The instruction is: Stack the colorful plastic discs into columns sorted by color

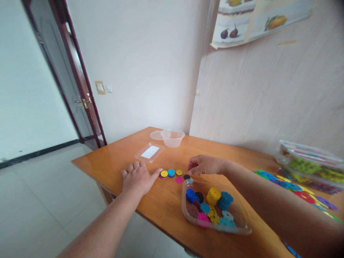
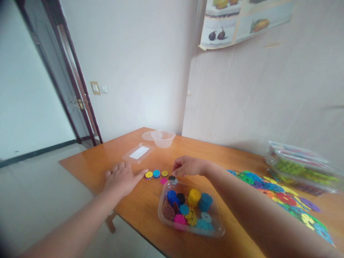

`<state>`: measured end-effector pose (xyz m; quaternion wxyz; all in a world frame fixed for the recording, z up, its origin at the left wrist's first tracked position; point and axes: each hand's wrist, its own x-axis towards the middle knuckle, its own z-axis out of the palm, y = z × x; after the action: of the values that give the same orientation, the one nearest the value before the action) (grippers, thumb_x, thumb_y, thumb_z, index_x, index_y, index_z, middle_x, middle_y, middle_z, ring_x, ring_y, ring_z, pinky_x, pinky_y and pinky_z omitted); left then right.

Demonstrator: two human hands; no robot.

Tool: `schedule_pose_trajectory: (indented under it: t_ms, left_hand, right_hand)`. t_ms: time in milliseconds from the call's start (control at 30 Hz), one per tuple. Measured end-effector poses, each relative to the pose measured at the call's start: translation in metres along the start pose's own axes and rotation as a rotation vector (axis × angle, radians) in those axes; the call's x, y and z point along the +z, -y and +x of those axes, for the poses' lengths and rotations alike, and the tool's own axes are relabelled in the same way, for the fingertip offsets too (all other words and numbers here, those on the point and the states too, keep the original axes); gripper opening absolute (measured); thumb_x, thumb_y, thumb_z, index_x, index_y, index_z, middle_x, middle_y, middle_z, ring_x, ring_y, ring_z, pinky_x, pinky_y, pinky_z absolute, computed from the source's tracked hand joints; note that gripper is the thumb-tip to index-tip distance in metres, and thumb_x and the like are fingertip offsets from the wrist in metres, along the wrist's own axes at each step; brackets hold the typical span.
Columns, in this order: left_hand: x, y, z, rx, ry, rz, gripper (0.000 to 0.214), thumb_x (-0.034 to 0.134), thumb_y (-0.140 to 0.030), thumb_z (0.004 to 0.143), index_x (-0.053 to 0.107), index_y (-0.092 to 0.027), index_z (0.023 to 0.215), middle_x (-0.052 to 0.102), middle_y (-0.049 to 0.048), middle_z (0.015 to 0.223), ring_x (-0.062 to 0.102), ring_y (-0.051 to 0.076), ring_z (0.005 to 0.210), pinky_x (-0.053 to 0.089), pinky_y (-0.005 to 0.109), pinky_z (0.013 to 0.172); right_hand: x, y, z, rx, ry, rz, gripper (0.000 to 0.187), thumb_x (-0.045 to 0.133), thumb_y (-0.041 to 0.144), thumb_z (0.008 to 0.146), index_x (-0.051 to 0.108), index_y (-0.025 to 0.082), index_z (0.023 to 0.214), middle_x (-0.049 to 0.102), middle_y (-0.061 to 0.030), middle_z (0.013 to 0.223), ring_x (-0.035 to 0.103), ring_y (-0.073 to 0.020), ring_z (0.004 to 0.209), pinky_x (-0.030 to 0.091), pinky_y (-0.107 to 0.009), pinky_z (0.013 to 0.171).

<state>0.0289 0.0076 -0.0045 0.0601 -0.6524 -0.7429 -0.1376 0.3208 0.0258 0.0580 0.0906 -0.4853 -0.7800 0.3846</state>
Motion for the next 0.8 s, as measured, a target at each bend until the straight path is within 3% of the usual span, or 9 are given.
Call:
schedule_pose_trajectory:
  t_ms: [133, 267, 433, 533, 600, 667, 800]
  left_hand:
    - [0.000, 0.000, 0.000, 0.010, -0.003, -0.004, 0.091, 0.026, -0.085, 0.074, 0.060, -0.013, 0.118, 0.059, 0.0242, 0.122, 0.049, 0.039, 0.117, 0.035, 0.054, 0.094]
    - [0.000, 0.001, 0.000, 0.004, 0.012, 0.006, 0.088, 0.030, -0.082, 0.075, 0.058, -0.012, 0.122, 0.058, 0.0239, 0.125, 0.048, 0.039, 0.118, 0.035, 0.054, 0.095]
    - [0.002, 0.002, 0.000, 0.011, 0.000, 0.007, 0.090, 0.029, -0.082, 0.075, 0.058, -0.011, 0.122, 0.059, 0.0241, 0.123, 0.049, 0.039, 0.117, 0.035, 0.054, 0.094]
    - [0.003, 0.001, 0.001, 0.008, -0.004, 0.009, 0.093, 0.028, -0.084, 0.073, 0.058, -0.011, 0.121, 0.059, 0.0242, 0.122, 0.049, 0.039, 0.115, 0.036, 0.055, 0.093]
    - [0.002, 0.000, 0.000, 0.002, 0.001, 0.009, 0.094, 0.027, -0.085, 0.073, 0.058, -0.011, 0.122, 0.059, 0.0245, 0.122, 0.049, 0.039, 0.115, 0.035, 0.055, 0.094]
    - [0.001, -0.001, 0.000, -0.004, 0.009, 0.010, 0.094, 0.027, -0.084, 0.073, 0.057, -0.011, 0.124, 0.058, 0.0249, 0.124, 0.049, 0.039, 0.117, 0.035, 0.054, 0.094]
    - [-0.001, -0.001, 0.000, -0.008, 0.020, 0.014, 0.094, 0.027, -0.083, 0.074, 0.057, -0.010, 0.125, 0.057, 0.0254, 0.127, 0.048, 0.039, 0.118, 0.035, 0.054, 0.094]
  right_hand:
    - [0.010, 0.000, 0.018, -0.030, 0.009, -0.221, 0.026, 0.075, 0.038, 0.067, 0.069, 0.020, 0.085, 0.068, -0.0001, 0.080, 0.058, -0.0157, 0.072, 0.042, -0.024, 0.059]
    - [0.012, -0.002, 0.022, -0.004, -0.002, -0.246, 0.021, 0.073, 0.033, 0.067, 0.064, 0.019, 0.079, 0.064, 0.0011, 0.074, 0.054, -0.0142, 0.067, 0.037, -0.023, 0.053]
    - [0.004, -0.001, 0.000, 0.037, -0.088, 0.142, 0.021, 0.073, 0.031, 0.070, 0.057, 0.019, 0.078, 0.055, 0.0033, 0.064, 0.049, -0.0108, 0.058, 0.034, -0.022, 0.049]
    - [-0.006, 0.007, -0.026, -0.020, -0.037, 0.407, 0.030, 0.077, 0.036, 0.070, 0.057, 0.019, 0.084, 0.055, 0.0036, 0.067, 0.048, -0.0088, 0.057, 0.033, -0.021, 0.048]
    - [-0.010, 0.011, -0.037, -0.038, 0.004, 0.459, 0.034, 0.076, 0.041, 0.072, 0.059, 0.019, 0.091, 0.058, 0.0019, 0.073, 0.048, -0.0083, 0.057, 0.033, -0.021, 0.049]
    - [-0.010, 0.009, -0.037, -0.023, 0.007, 0.388, 0.034, 0.074, 0.042, 0.074, 0.061, 0.019, 0.094, 0.060, 0.0007, 0.076, 0.050, -0.0093, 0.059, 0.035, -0.021, 0.050]
    - [0.000, -0.001, -0.014, -0.009, -0.007, -0.028, 0.028, 0.072, 0.035, 0.072, 0.066, 0.019, 0.094, 0.065, -0.0014, 0.084, 0.056, -0.0138, 0.072, 0.041, -0.023, 0.058]
